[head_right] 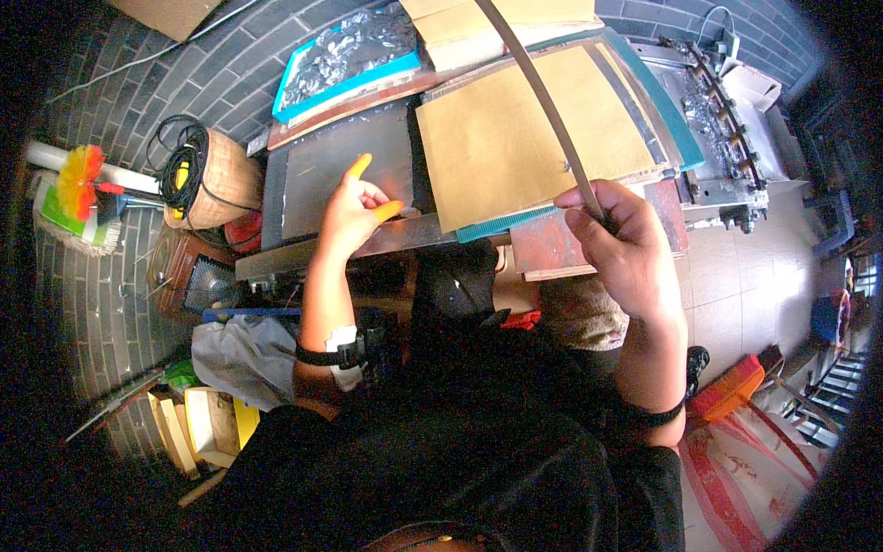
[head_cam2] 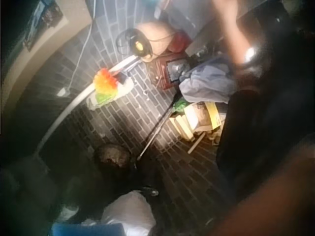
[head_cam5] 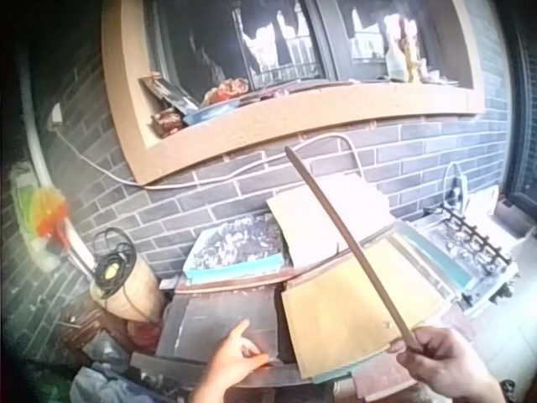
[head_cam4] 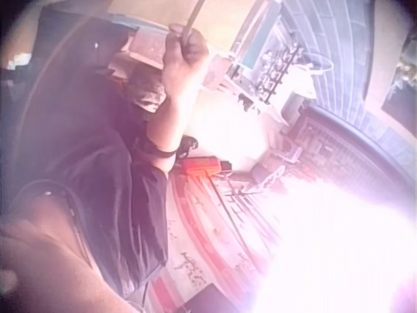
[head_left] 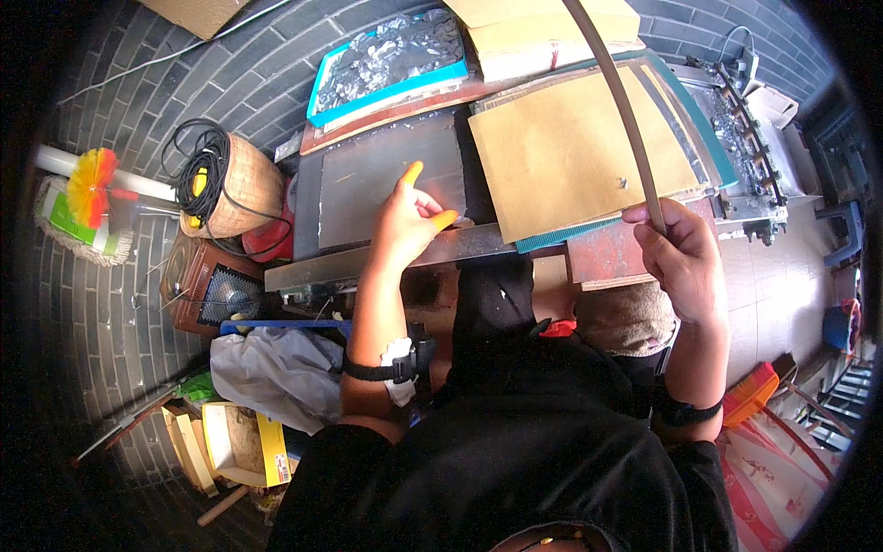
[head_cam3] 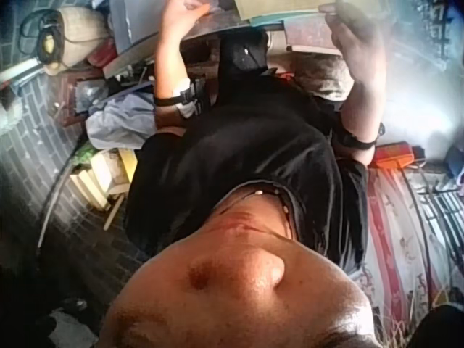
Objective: The person wraps small items in aluminum foil using a wooden stick to assist in folding and smoothing the foil. They place the wrapped items into a blue tray and repeat the process with multiple items from a pile on the table.
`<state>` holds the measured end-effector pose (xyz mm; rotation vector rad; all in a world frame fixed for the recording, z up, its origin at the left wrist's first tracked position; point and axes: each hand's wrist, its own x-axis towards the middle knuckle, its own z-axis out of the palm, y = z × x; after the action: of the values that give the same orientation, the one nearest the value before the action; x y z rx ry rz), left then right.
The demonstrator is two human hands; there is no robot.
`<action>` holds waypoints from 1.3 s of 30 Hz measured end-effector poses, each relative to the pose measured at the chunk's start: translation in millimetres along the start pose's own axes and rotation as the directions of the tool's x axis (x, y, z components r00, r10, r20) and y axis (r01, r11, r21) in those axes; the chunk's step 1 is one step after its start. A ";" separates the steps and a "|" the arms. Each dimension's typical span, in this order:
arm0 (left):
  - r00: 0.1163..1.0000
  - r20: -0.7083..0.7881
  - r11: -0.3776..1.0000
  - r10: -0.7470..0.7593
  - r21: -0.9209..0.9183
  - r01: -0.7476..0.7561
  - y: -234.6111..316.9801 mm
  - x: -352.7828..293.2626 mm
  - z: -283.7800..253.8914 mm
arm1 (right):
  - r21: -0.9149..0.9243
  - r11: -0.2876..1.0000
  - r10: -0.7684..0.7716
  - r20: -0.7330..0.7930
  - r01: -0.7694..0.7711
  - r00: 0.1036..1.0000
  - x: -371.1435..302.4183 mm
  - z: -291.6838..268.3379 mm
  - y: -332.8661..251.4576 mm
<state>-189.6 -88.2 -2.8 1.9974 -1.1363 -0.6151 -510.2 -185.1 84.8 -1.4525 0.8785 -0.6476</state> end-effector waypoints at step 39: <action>0.998 -0.031 0.994 -0.049 0.098 0.052 -9.7 7.6 3.0 | 0.015 1.000 -0.016 -0.004 0.016 1.000 -1.6 -1.0 1.0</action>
<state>-183.0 -92.7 -12.6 2.1177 -1.1214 -0.5637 -512.0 -184.3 84.1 -1.4461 0.8639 -0.6679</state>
